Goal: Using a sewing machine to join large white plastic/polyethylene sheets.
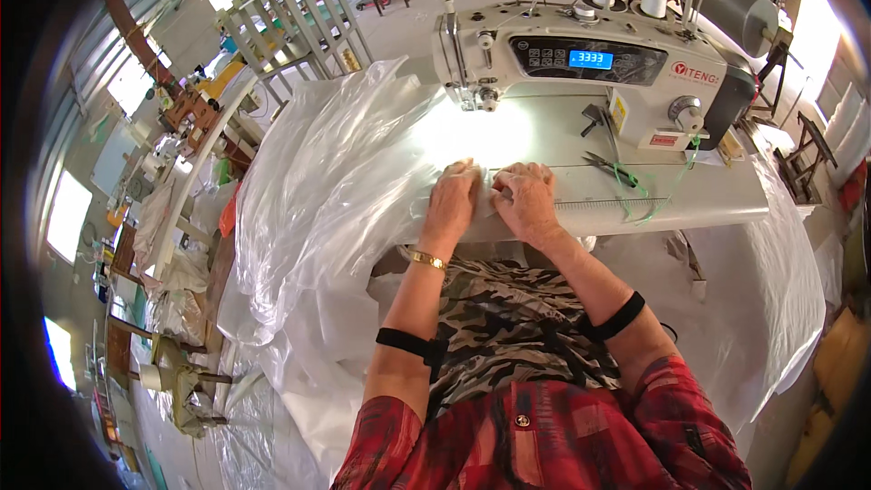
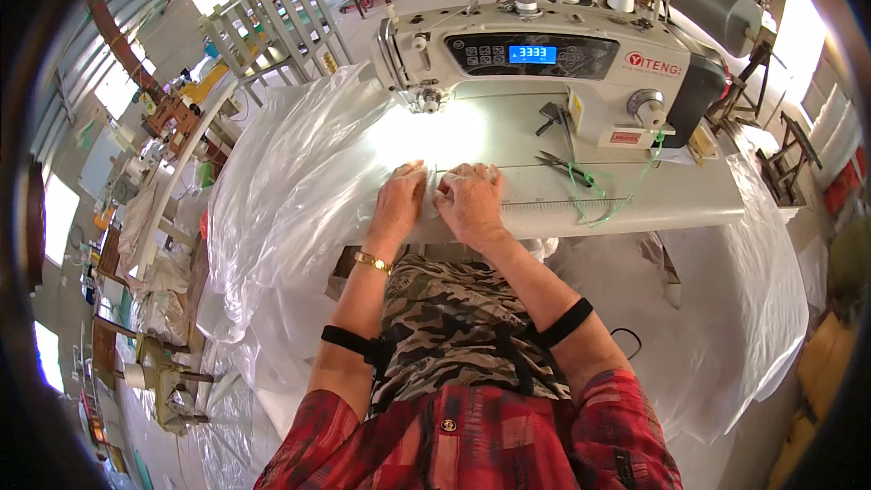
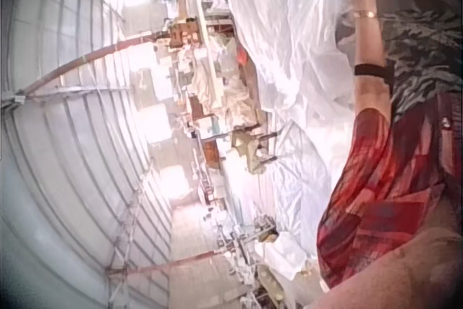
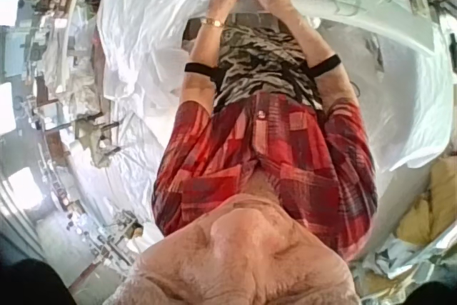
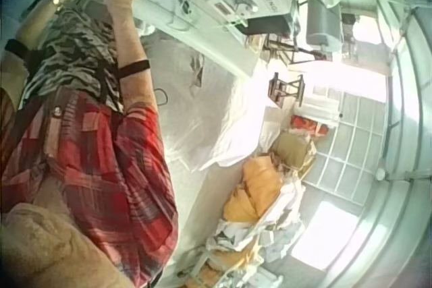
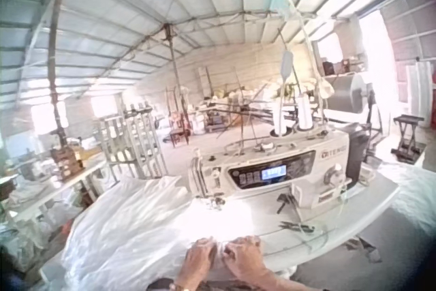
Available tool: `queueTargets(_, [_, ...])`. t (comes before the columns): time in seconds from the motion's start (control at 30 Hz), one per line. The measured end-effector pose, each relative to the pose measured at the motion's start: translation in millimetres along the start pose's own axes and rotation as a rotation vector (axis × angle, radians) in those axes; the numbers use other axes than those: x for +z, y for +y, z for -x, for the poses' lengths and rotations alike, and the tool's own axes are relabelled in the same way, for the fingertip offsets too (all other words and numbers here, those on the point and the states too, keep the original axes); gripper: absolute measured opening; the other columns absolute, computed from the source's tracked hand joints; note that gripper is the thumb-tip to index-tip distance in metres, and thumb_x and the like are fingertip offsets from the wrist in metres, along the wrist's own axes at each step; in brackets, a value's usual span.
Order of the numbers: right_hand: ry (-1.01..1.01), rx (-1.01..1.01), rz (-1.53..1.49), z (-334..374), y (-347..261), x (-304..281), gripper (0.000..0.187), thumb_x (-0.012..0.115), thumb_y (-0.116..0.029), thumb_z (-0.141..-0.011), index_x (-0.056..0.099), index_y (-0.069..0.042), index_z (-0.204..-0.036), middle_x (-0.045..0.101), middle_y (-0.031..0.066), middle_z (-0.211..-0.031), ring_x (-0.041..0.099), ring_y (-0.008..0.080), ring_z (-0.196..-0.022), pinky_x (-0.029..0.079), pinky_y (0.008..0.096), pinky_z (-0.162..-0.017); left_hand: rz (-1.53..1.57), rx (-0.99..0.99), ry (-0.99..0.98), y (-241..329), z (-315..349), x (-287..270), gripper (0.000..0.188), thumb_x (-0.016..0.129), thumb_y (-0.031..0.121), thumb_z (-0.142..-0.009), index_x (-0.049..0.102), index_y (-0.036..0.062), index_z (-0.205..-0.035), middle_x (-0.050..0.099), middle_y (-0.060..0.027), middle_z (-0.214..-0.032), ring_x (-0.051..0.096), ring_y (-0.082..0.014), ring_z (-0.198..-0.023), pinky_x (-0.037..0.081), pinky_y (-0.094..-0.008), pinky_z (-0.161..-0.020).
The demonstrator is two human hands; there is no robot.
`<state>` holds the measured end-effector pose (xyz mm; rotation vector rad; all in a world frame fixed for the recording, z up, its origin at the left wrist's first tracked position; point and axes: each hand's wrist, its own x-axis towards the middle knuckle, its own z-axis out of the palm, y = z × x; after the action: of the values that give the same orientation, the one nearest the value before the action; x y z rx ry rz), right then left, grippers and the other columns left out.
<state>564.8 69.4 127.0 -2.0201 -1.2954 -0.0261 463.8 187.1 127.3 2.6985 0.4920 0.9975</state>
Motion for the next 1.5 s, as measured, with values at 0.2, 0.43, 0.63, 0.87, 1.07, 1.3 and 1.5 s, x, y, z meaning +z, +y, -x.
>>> queueTargets(0.2, [0.010,-0.019,-0.013,-3.4,6.1,1.7,0.019,0.056,-0.023,-0.083,0.067,-0.008,-0.086,0.063,0.0073,-0.102,0.051,0.0261,-0.109,0.019,0.0511,-0.109,0.059,-0.048,-0.137,10.3,10.8,-12.7,0.030,0.051,0.009,-0.090,0.062,0.0016,-0.118,0.056,-0.0210,-0.128,0.051,-0.0351,-0.121,0.040,-0.0428,-0.104])
queueTargets(0.43, [0.025,-0.055,-0.071,-1.8,9.8,2.3,0.016,0.053,-0.020,-0.082,0.063,-0.007,-0.081,0.063,0.0064,-0.106,0.051,0.0260,-0.110,0.017,0.0534,-0.111,0.028,0.055,-0.187,15.7,23.7,-17.3,0.030,0.052,0.007,-0.090,0.061,-0.0022,-0.117,0.055,-0.0190,-0.131,0.044,-0.0334,-0.129,0.030,-0.0449,-0.113])
queueTargets(0.63, [0.027,-0.092,-0.109,1.4,7.4,-0.8,0.014,0.054,-0.018,-0.082,0.062,-0.007,-0.079,0.063,0.0044,-0.114,0.050,0.0251,-0.111,0.016,0.0551,-0.111,-0.003,0.067,-0.261,22.9,34.1,-20.8,0.028,0.054,0.009,-0.090,0.061,-0.0039,-0.115,0.053,-0.0177,-0.133,0.043,-0.0313,-0.130,0.026,-0.0492,-0.114])
queueTargets(0.87, [0.031,-0.134,-0.079,6.6,7.1,-4.5,0.008,0.057,-0.016,-0.084,0.061,-0.008,-0.085,0.063,0.0036,-0.114,0.051,0.0241,-0.113,0.018,0.0570,-0.110,-0.055,0.120,-0.317,28.8,43.9,-26.0,0.026,0.057,0.011,-0.090,0.062,-0.0005,-0.113,0.052,-0.0147,-0.134,0.045,-0.0281,-0.130,0.027,-0.0526,-0.113])
queueTargets(1.07, [-0.003,-0.137,-0.119,6.6,10.3,-3.9,0.006,0.057,-0.014,-0.084,0.060,-0.009,-0.085,0.063,0.0028,-0.110,0.052,0.0242,-0.112,0.018,0.0595,-0.110,-0.072,0.160,-0.310,26.0,51.5,-27.4,0.023,0.060,0.013,-0.089,0.063,0.0024,-0.109,0.052,-0.0112,-0.133,0.043,-0.0259,-0.131,0.027,-0.0559,-0.112])
queueTargets(1.3, [-0.057,-0.177,-0.107,6.9,10.4,-12.9,0.010,0.057,-0.016,-0.087,0.060,-0.008,-0.089,0.063,0.0041,-0.105,0.052,0.0242,-0.112,0.018,0.0611,-0.109,-0.080,0.209,-0.306,28.4,54.8,-31.9,0.026,0.061,0.018,-0.089,0.063,0.0050,-0.112,0.052,-0.0067,-0.134,0.041,-0.0239,-0.133,0.024,-0.0546,-0.113])
queueTargets(1.5, [-0.098,-0.222,-0.088,10.6,10.0,-14.5,0.010,0.058,-0.018,-0.090,0.060,-0.008,-0.092,0.060,0.0049,-0.098,0.054,0.0239,-0.107,0.020,0.0590,-0.109,-0.033,0.262,-0.288,22.9,57.5,-33.8,0.026,0.064,0.019,-0.088,0.065,0.0057,-0.110,0.056,-0.0077,-0.130,0.045,-0.0242,-0.130,0.025,-0.0522,-0.114])
